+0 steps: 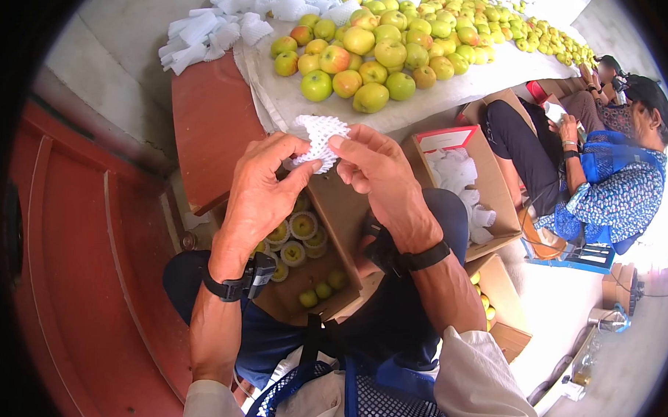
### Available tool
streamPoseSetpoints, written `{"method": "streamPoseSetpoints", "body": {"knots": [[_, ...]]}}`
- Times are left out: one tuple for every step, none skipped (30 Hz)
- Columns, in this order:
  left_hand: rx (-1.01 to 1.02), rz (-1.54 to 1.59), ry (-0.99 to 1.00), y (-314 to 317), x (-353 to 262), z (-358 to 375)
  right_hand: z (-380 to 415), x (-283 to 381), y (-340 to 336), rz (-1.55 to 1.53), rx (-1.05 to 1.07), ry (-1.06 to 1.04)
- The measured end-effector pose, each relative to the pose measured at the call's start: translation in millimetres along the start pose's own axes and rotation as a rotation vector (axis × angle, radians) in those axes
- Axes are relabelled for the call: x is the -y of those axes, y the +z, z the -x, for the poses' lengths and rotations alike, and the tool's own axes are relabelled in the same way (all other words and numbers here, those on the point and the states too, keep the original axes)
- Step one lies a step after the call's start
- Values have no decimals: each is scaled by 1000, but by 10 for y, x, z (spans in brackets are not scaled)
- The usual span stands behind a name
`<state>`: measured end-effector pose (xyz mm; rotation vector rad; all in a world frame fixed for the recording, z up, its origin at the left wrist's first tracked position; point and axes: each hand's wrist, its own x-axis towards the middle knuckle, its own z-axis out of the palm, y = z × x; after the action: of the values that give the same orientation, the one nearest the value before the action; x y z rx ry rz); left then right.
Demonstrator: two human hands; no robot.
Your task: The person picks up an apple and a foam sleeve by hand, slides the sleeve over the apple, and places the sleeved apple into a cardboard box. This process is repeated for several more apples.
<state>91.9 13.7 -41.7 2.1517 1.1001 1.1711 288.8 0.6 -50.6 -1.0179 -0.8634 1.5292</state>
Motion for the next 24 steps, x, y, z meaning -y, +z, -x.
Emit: {"method": "streamPoseSetpoints", "body": {"knots": [[9,-5,25,-7,-2,0,-3,-12,-13,-53,-2,-12],[7,-5,25,-10,-7,-5,-6,-15,-25,-105,-3,-23],[-1,63,4,-17,-11,-11,-6,3,-31,-104,0,-24],[-8,131,-18,-26,-9,-12,0,26,-37,-129,-5,-32],[-10,130,-18,-38,1,-18,5,41,-45,-155,-10,-40],[-82,206,-46,-54,15,-32,8,48,-57,-155,-8,-39],[-154,284,-73,-65,26,-43,10,54,-69,-179,9,-30],[-157,283,-75,-79,24,-49,11,66,-57,-202,26,-20],[-153,405,-208,-98,20,-56,22,83,-33,-201,28,-17],[-148,527,-343,-114,21,-65,44,116,2,-213,92,4],[-90,574,-363,-115,62,-74,55,137,29,-225,155,26],[-93,573,-366,-103,82,-76,51,134,25,-225,157,29],[-31,794,-484,-87,93,-70,51,128,10,-224,262,41],[33,1014,-599,-81,96,-59,57,134,27,-222,367,52],[124,1027,-625,-120,74,-57,77,149,54,-220,369,52],[122,1027,-624,-138,76,-47,110,179,92,-201,327,81],[166,1120,-626,-153,80,-38,135,200,121,-182,284,108],[211,1214,-627,-165,86,-30,111,165,53,-181,283,107],[212,1216,-625,-166,119,-27,57,102,-74,-193,375,102],[251,1259,-622,-163,166,-31,34,86,-108,-205,469,100],[289,1302,-620,-167,198,-29,28,61,-124,-204,470,101],[286,1302,-621,-179,216,-17,25,35,-121,-222,447,95],[320,1336,-647,-191,211,9,46,18,-109,-238,424,84],[354,1371,-677,-199,206,9,47,27,-110,-237,424,85]]}}
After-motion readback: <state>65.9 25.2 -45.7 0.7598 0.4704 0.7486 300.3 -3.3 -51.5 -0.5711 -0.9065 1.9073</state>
